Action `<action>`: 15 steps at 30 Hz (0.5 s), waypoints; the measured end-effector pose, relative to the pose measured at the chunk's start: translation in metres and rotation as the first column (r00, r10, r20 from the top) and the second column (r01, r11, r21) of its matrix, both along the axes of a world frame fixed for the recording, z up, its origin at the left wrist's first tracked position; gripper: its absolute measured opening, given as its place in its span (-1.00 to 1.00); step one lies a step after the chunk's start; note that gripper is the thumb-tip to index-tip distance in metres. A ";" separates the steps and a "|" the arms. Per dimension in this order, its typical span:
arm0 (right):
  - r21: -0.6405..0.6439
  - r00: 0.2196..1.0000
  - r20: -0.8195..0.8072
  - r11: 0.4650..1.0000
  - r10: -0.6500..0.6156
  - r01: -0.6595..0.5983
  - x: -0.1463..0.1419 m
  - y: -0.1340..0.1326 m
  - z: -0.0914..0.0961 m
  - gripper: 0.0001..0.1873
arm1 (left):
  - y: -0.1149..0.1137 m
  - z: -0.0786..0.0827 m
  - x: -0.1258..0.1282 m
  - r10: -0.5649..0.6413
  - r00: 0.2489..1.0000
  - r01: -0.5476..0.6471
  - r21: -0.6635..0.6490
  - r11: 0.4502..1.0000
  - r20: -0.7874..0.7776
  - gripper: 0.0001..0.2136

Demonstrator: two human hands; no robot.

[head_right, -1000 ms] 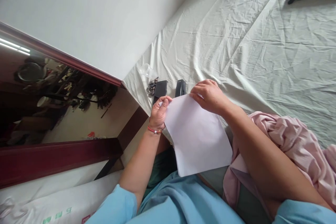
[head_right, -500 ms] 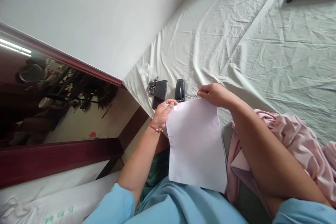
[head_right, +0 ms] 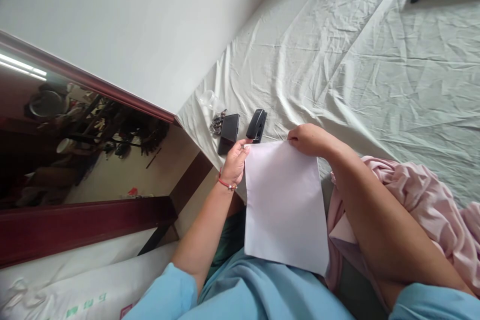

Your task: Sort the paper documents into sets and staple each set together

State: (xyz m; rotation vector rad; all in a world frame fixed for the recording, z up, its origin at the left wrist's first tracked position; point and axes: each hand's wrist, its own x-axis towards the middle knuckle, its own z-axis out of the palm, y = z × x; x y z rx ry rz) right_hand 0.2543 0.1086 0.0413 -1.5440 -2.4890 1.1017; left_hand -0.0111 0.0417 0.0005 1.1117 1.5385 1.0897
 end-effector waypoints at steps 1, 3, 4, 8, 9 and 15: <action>0.009 1.000 0.027 1.000 0.002 -0.002 0.000 0.000 -0.001 -0.66 | 0.000 -0.001 -0.001 0.011 1.000 -0.011 -0.020 1.000 -0.004 -0.66; 0.020 0.998 0.056 1.000 -0.004 0.003 -0.001 0.001 -0.002 -0.67 | 0.000 -0.003 -0.003 0.016 1.000 -0.016 -0.068 0.998 -0.011 -0.75; 0.020 0.998 0.059 1.000 -0.013 0.012 -0.001 0.001 -0.003 -0.68 | 0.001 -0.004 -0.003 0.017 1.000 -0.019 -0.084 0.996 -0.023 -0.79; 0.035 0.998 0.046 0.998 -0.048 0.046 -0.005 -0.001 -0.002 -0.67 | 0.010 -0.009 -0.005 0.044 0.996 -0.053 -0.112 0.992 -0.079 -0.84; 0.048 0.997 0.044 0.997 -0.059 0.057 -0.006 -0.002 -0.001 -0.65 | 0.013 -0.010 -0.005 0.052 0.994 -0.063 -0.120 0.991 -0.095 -0.84; 0.166 0.988 0.078 0.979 -0.134 0.119 -0.018 -0.005 -0.008 -0.60 | 0.027 -0.008 -0.004 0.045 0.981 -0.077 -0.166 0.983 -0.191 -0.85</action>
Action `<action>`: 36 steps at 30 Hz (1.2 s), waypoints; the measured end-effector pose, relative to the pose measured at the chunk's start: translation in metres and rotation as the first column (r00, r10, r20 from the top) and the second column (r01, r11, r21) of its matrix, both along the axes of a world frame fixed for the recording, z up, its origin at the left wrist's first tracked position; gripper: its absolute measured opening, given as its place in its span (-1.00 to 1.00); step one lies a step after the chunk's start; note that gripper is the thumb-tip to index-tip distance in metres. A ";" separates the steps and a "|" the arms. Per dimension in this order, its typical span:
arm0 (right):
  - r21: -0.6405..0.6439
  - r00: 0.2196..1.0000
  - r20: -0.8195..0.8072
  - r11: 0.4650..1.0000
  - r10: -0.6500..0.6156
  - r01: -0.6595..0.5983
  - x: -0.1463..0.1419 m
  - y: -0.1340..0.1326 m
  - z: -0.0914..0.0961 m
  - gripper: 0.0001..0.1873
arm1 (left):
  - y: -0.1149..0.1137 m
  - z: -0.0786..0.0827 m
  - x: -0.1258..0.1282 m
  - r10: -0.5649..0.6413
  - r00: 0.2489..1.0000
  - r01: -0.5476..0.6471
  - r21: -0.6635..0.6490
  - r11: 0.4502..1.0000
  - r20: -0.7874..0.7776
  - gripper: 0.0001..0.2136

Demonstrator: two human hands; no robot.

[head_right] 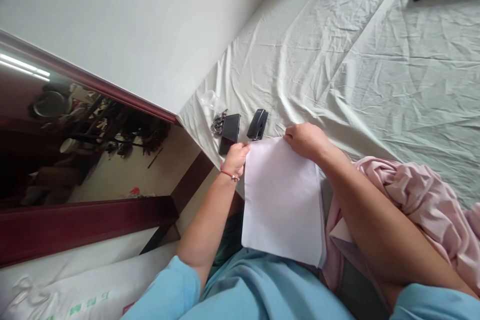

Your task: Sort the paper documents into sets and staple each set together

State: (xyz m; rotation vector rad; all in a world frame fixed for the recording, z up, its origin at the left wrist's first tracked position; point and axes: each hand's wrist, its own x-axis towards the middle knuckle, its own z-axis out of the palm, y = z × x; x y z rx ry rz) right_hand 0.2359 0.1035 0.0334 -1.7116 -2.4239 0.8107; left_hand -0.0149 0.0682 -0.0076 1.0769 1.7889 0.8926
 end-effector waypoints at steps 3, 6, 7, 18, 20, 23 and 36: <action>0.030 0.999 0.046 0.999 -0.016 0.015 -0.005 0.000 -0.008 -0.59 | 0.001 0.004 -0.001 -0.003 0.998 0.003 -0.001 1.000 -0.069 -0.85; 0.031 0.998 0.058 0.999 -0.017 0.015 -0.006 0.000 -0.013 -0.58 | 0.000 0.007 -0.003 0.005 0.987 -0.002 0.015 1.000 -0.163 -0.85; 0.027 0.998 0.061 1.000 -0.015 0.013 -0.006 0.000 -0.013 -0.58 | 0.000 0.007 -0.004 0.008 0.980 -0.004 0.021 1.000 -0.199 -0.86; 0.051 0.995 0.100 0.999 -0.010 0.005 -0.009 -0.005 -0.003 -0.55 | 0.009 0.011 -0.003 -0.058 0.883 0.058 -0.015 0.998 -0.465 -0.86; 0.074 0.993 0.113 0.997 -0.022 0.014 -0.010 -0.006 -0.002 -0.53 | 0.009 0.013 -0.001 -0.083 0.868 0.078 -0.031 0.996 -0.489 -0.84; 0.100 0.992 0.123 0.995 -0.026 0.013 -0.011 -0.008 -0.001 -0.56 | 0.008 0.017 0.002 -0.109 0.844 0.094 -0.055 0.994 -0.526 -0.82; 0.155 0.992 0.128 0.988 -0.008 -0.012 -0.015 -0.013 0.002 -0.66 | 0.016 0.020 0.005 -0.133 0.812 0.104 -0.083 0.991 -0.569 -0.82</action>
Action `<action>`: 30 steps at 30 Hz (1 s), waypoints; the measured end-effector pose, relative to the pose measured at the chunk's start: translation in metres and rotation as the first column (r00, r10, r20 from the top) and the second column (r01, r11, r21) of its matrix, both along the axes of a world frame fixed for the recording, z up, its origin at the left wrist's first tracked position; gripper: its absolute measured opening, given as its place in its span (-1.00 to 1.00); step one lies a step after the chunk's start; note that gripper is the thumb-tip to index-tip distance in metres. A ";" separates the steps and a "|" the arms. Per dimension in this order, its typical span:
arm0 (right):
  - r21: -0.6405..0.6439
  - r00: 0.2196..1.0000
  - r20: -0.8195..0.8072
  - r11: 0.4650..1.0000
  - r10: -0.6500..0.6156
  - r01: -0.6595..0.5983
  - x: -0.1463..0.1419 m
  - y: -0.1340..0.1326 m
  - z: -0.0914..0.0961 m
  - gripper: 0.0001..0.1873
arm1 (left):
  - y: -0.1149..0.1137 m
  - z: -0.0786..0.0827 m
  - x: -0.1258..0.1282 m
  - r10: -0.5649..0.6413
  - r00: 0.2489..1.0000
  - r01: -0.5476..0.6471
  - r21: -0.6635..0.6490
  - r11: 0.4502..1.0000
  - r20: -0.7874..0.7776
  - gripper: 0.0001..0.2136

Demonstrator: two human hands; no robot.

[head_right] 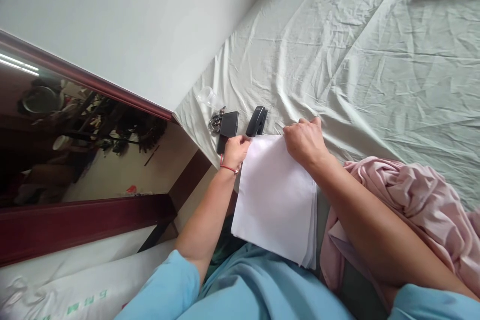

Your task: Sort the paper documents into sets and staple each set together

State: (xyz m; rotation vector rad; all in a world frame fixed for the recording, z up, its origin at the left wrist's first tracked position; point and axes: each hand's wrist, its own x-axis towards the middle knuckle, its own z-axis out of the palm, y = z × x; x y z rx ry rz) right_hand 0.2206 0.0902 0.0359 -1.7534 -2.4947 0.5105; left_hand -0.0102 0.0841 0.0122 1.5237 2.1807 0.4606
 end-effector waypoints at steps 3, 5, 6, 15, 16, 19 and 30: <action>-0.025 1.000 0.000 1.000 -0.003 0.003 0.001 0.001 -0.004 -0.68 | -0.004 0.002 0.004 0.021 1.000 -0.020 0.018 1.000 -0.022 -0.83; -0.040 1.000 0.003 0.999 -0.010 0.010 0.002 0.002 -0.006 -0.70 | -0.006 0.003 0.007 0.032 0.999 -0.031 0.030 0.999 -0.032 -0.84; -0.044 1.000 0.006 0.999 -0.012 0.013 0.002 0.002 -0.007 -0.71 | -0.006 0.004 0.008 0.036 0.999 -0.035 0.036 0.999 -0.035 -0.85; -0.037 1.000 0.002 0.999 -0.007 0.007 0.002 0.003 -0.012 -0.74 | -0.009 0.003 0.006 0.047 0.999 -0.045 0.057 0.997 -0.028 -0.91; -0.035 1.000 -0.002 0.999 -0.005 0.005 0.002 0.003 -0.012 -0.74 | -0.009 0.002 0.005 0.051 0.998 -0.049 0.066 0.997 -0.027 -0.91; -0.035 1.000 -0.007 0.999 -0.007 0.007 0.002 0.004 -0.013 -0.72 | -0.011 -0.001 0.003 0.051 0.998 -0.044 0.158 0.986 -0.039 -0.86; -0.046 1.000 0.004 0.999 -0.007 0.007 0.002 0.004 -0.010 -0.72 | -0.028 -0.008 -0.008 -0.331 0.890 0.442 0.418 0.794 -0.313 -0.43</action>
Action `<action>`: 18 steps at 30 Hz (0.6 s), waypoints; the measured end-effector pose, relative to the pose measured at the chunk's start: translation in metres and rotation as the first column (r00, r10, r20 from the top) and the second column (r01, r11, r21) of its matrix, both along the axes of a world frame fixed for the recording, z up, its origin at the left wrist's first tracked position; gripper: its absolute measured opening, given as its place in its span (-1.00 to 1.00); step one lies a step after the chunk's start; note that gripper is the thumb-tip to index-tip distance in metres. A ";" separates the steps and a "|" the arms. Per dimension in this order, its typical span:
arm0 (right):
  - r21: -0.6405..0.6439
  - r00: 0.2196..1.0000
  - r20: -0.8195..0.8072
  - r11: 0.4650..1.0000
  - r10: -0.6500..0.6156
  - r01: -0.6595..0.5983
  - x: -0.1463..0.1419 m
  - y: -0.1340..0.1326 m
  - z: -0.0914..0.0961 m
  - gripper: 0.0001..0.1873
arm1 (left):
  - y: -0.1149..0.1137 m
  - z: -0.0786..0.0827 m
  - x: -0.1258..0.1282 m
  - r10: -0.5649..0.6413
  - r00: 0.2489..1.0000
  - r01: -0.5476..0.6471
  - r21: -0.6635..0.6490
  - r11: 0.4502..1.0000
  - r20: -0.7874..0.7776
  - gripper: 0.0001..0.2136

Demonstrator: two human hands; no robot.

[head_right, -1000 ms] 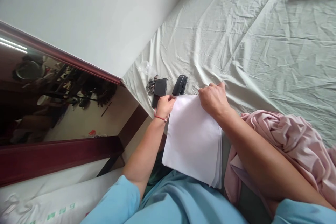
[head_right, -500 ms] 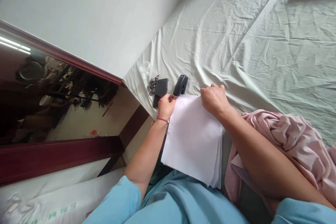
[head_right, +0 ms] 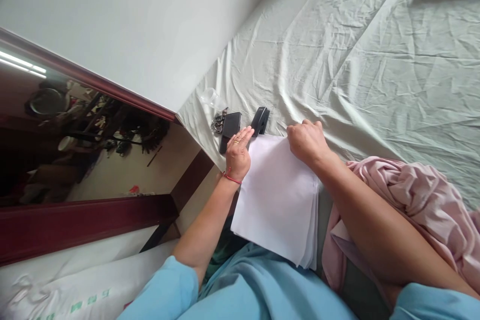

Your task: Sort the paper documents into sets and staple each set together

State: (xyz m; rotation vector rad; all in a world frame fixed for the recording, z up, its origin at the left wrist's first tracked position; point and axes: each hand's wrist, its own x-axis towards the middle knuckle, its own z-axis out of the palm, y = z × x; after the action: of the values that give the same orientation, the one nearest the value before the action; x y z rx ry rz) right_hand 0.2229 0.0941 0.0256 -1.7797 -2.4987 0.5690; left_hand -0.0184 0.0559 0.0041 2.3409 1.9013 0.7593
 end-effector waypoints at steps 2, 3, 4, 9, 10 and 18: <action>-0.001 1.000 -0.009 1.000 0.008 -0.008 0.001 0.000 0.000 -0.72 | -0.002 0.001 0.002 0.033 0.999 -0.035 -0.061 0.998 -0.026 -0.41; -0.001 1.000 -0.013 1.000 0.011 -0.011 0.001 0.001 0.000 -0.72 | -0.002 0.002 0.004 0.046 0.998 -0.049 -0.082 0.995 -0.037 -0.41; 0.000 1.000 -0.018 1.000 0.011 -0.011 0.001 0.001 -0.001 -0.71 | -0.003 0.003 0.006 0.056 0.997 -0.060 -0.098 0.993 -0.045 -0.41; 0.002 0.999 -0.052 1.000 0.003 -0.003 0.003 0.002 -0.003 -0.70 | -0.007 0.003 0.011 0.092 0.995 -0.097 -0.141 0.985 -0.044 -0.40; 0.001 0.998 -0.055 1.000 0.006 -0.006 0.003 0.001 -0.003 -0.69 | -0.007 0.003 0.012 0.096 0.994 -0.102 -0.142 0.985 -0.047 -0.40; -0.015 0.999 -0.027 1.000 0.020 -0.020 0.004 0.004 -0.001 -0.66 | -0.005 0.015 0.012 0.033 0.994 -0.053 -0.193 0.980 -0.104 -0.44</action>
State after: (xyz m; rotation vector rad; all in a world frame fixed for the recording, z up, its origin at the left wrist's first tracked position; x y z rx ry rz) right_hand 0.2265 0.0981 0.0244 -1.7420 -2.5045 0.6096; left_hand -0.0064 0.0511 0.0187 2.2651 1.9702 0.4402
